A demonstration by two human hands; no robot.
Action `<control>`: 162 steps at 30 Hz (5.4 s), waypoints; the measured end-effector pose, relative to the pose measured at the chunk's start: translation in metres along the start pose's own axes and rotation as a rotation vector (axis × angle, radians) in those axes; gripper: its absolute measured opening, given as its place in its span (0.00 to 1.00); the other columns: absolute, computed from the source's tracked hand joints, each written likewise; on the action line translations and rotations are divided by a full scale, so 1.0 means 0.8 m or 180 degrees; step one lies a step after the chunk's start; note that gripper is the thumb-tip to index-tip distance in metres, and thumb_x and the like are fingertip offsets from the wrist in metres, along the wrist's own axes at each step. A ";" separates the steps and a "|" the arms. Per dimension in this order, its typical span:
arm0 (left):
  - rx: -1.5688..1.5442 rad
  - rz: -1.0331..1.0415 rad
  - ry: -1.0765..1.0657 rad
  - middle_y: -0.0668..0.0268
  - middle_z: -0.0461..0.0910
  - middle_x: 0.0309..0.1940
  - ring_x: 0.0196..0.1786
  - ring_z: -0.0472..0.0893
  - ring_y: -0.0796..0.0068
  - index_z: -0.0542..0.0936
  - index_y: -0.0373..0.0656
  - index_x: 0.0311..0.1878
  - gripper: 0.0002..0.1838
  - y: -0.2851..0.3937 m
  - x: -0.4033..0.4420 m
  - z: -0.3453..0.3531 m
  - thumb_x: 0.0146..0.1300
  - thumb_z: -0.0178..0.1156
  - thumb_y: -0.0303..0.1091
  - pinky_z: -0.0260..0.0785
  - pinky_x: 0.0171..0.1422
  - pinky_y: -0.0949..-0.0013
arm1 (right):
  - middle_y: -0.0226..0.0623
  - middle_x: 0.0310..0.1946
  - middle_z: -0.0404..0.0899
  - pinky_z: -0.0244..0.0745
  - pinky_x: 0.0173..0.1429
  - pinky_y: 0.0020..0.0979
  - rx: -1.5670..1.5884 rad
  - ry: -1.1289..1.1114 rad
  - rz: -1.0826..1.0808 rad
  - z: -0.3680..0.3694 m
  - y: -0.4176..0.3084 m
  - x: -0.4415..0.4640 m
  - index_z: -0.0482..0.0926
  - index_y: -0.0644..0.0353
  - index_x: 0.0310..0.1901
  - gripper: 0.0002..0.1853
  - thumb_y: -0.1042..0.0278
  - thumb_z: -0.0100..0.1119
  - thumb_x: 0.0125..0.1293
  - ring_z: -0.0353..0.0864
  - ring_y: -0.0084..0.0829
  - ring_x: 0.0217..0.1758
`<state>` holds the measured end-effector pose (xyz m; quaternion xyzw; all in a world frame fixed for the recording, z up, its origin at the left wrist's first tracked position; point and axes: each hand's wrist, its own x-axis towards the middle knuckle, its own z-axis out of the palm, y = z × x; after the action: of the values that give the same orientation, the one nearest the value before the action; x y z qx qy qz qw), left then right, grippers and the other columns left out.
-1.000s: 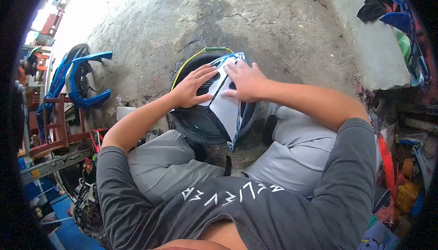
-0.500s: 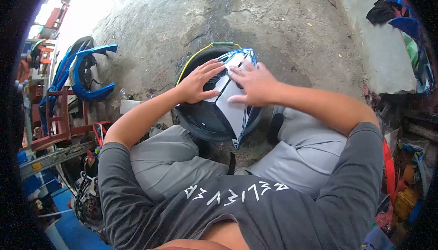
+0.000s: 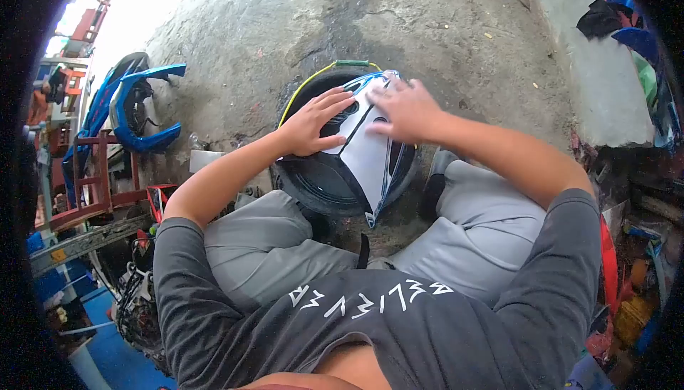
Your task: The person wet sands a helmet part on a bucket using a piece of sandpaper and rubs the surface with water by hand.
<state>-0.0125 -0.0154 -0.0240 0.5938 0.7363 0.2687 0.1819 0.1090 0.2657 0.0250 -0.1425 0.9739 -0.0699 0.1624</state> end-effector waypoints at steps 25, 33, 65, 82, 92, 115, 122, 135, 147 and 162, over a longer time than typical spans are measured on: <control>0.0042 0.0016 0.0002 0.46 0.66 0.86 0.92 0.58 0.44 0.66 0.38 0.88 0.48 -0.001 0.002 0.001 0.74 0.67 0.58 0.51 0.93 0.43 | 0.50 0.91 0.58 0.65 0.83 0.65 -0.0001 0.0283 -0.0105 0.031 0.014 -0.009 0.67 0.31 0.88 0.44 0.25 0.60 0.76 0.56 0.62 0.92; -0.0023 0.0072 0.0035 0.46 0.66 0.86 0.92 0.58 0.44 0.66 0.38 0.88 0.48 -0.002 0.003 0.000 0.74 0.68 0.58 0.51 0.93 0.43 | 0.48 0.92 0.55 0.61 0.86 0.67 0.0130 0.0138 0.0059 0.030 0.008 -0.020 0.63 0.36 0.90 0.45 0.24 0.55 0.79 0.51 0.61 0.94; 0.0041 0.0023 0.0003 0.46 0.66 0.86 0.92 0.58 0.44 0.66 0.38 0.87 0.48 -0.002 0.002 0.002 0.74 0.67 0.58 0.51 0.93 0.43 | 0.53 0.92 0.54 0.58 0.88 0.66 0.0144 0.0512 0.0359 0.044 0.037 -0.001 0.64 0.31 0.89 0.45 0.24 0.58 0.76 0.53 0.63 0.93; -0.0028 0.0053 0.0015 0.46 0.66 0.86 0.92 0.57 0.43 0.66 0.38 0.87 0.48 -0.003 0.003 0.001 0.74 0.68 0.58 0.51 0.93 0.43 | 0.57 0.88 0.61 0.63 0.87 0.61 0.0452 0.0520 0.0671 0.039 0.033 -0.006 0.70 0.38 0.86 0.42 0.30 0.61 0.78 0.59 0.62 0.90; -0.0010 0.0080 0.0033 0.46 0.67 0.86 0.92 0.58 0.44 0.66 0.37 0.87 0.47 -0.002 0.002 0.001 0.73 0.68 0.56 0.51 0.93 0.43 | 0.59 0.88 0.60 0.65 0.86 0.60 0.0483 0.0438 0.0886 0.042 0.046 -0.005 0.71 0.29 0.85 0.39 0.29 0.61 0.78 0.60 0.65 0.90; 0.0005 0.0087 0.0055 0.47 0.66 0.86 0.92 0.58 0.44 0.67 0.38 0.87 0.47 -0.005 0.003 0.002 0.74 0.67 0.58 0.51 0.93 0.42 | 0.54 0.92 0.54 0.55 0.90 0.67 0.0867 -0.0001 0.0892 0.029 0.029 0.003 0.68 0.28 0.87 0.40 0.26 0.57 0.79 0.50 0.64 0.94; 0.0033 0.0020 0.0019 0.47 0.66 0.86 0.92 0.58 0.44 0.67 0.38 0.87 0.47 -0.001 0.001 0.002 0.74 0.67 0.58 0.51 0.93 0.43 | 0.59 0.91 0.54 0.57 0.88 0.67 0.0594 0.0113 0.1003 0.027 0.047 0.006 0.67 0.24 0.87 0.41 0.25 0.59 0.76 0.53 0.64 0.93; 0.0057 0.0078 0.0059 0.47 0.66 0.86 0.92 0.58 0.45 0.66 0.38 0.87 0.48 -0.005 0.001 0.004 0.73 0.69 0.57 0.53 0.93 0.43 | 0.53 0.93 0.51 0.50 0.90 0.71 0.0233 0.0070 0.1083 0.024 0.047 0.007 0.64 0.26 0.89 0.43 0.22 0.56 0.77 0.45 0.61 0.96; 0.0064 0.0089 0.0126 0.46 0.68 0.85 0.91 0.60 0.43 0.69 0.38 0.86 0.47 -0.003 0.002 0.004 0.73 0.69 0.57 0.54 0.92 0.42 | 0.51 0.93 0.49 0.49 0.89 0.75 0.0292 0.0078 0.1090 0.032 0.050 0.004 0.62 0.35 0.90 0.46 0.23 0.55 0.78 0.45 0.60 0.96; 0.0012 0.0147 0.0126 0.47 0.67 0.86 0.91 0.59 0.44 0.68 0.38 0.86 0.47 -0.005 0.002 0.005 0.73 0.69 0.57 0.53 0.93 0.43 | 0.41 0.89 0.65 0.51 0.90 0.64 -0.0001 0.0735 -0.0781 0.037 0.030 -0.014 0.73 0.59 0.83 0.47 0.29 0.61 0.77 0.54 0.55 0.93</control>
<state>-0.0137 -0.0135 -0.0298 0.6055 0.7264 0.2831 0.1599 0.1227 0.2892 -0.0036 -0.2514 0.9614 -0.1050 0.0395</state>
